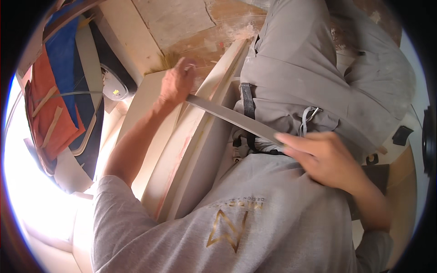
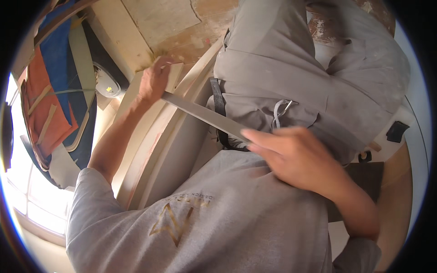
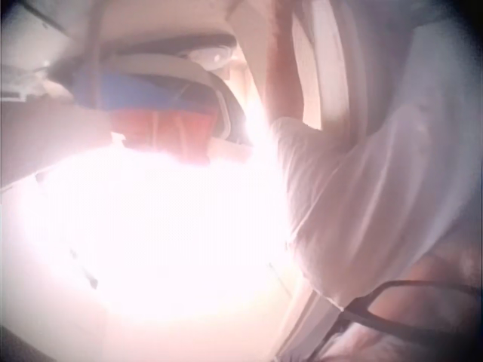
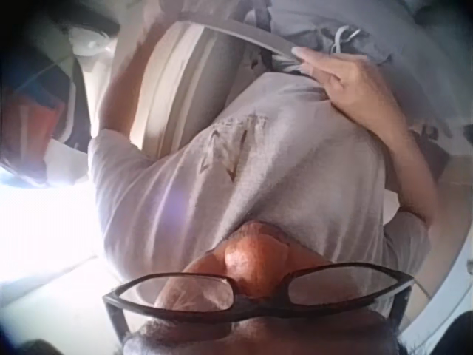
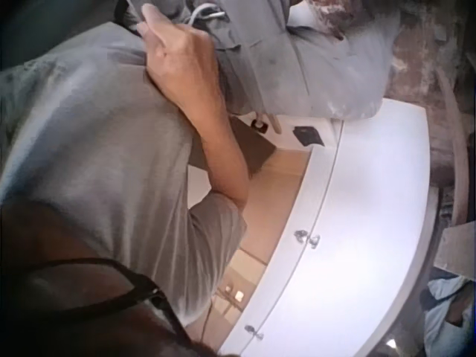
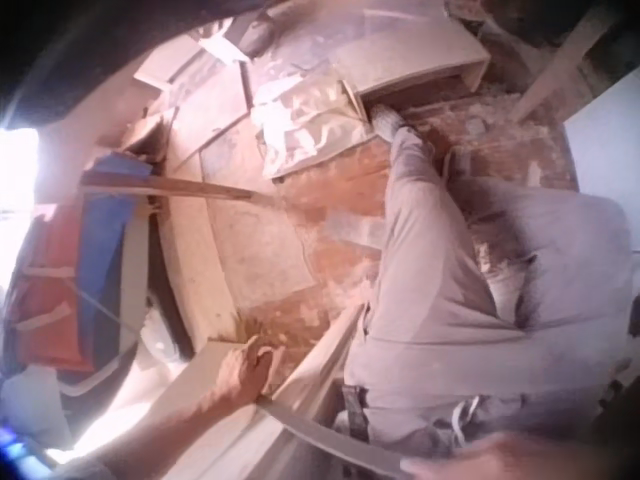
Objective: The person uses a file to smooth the edge of a curved wooden board, then uses a hand plane on a smaller wooden piece, and marks a line with a pencil.
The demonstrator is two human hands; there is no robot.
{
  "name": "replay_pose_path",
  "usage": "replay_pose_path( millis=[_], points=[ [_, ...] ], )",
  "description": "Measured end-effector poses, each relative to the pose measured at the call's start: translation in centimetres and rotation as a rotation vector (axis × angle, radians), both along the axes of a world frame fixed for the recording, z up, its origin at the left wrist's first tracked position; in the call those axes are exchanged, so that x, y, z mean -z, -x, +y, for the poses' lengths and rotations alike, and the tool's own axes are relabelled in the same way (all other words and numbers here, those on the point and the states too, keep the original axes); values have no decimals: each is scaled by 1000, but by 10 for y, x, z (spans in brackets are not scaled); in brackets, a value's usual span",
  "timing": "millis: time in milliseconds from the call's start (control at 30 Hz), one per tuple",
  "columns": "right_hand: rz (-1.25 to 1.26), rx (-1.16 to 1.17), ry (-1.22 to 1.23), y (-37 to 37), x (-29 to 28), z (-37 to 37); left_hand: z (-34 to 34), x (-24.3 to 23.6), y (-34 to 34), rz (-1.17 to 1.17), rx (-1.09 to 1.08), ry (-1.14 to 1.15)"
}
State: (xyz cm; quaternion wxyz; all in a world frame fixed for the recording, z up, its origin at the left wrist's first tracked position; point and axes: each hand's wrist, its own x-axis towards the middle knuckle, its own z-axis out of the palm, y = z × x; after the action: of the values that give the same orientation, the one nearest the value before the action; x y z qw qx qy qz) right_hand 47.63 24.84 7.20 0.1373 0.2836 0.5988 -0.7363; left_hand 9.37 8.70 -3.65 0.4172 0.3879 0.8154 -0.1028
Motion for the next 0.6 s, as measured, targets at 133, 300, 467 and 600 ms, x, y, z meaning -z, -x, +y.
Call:
replay_pose_path(
  millis=[133,300,467,600],
  points=[
    [174,141,-132,67,51,-53,-52,73,94,148,41,-121],
    [151,53,-118,78,56,-46,-58,81,97,127,90,-31],
    [64,115,-66,3,-1,-3,-12,22,10,4,40,-90],
    [-13,31,-41,-15,-28,14,4,-5,-18,-57,36,12]
  ],
)
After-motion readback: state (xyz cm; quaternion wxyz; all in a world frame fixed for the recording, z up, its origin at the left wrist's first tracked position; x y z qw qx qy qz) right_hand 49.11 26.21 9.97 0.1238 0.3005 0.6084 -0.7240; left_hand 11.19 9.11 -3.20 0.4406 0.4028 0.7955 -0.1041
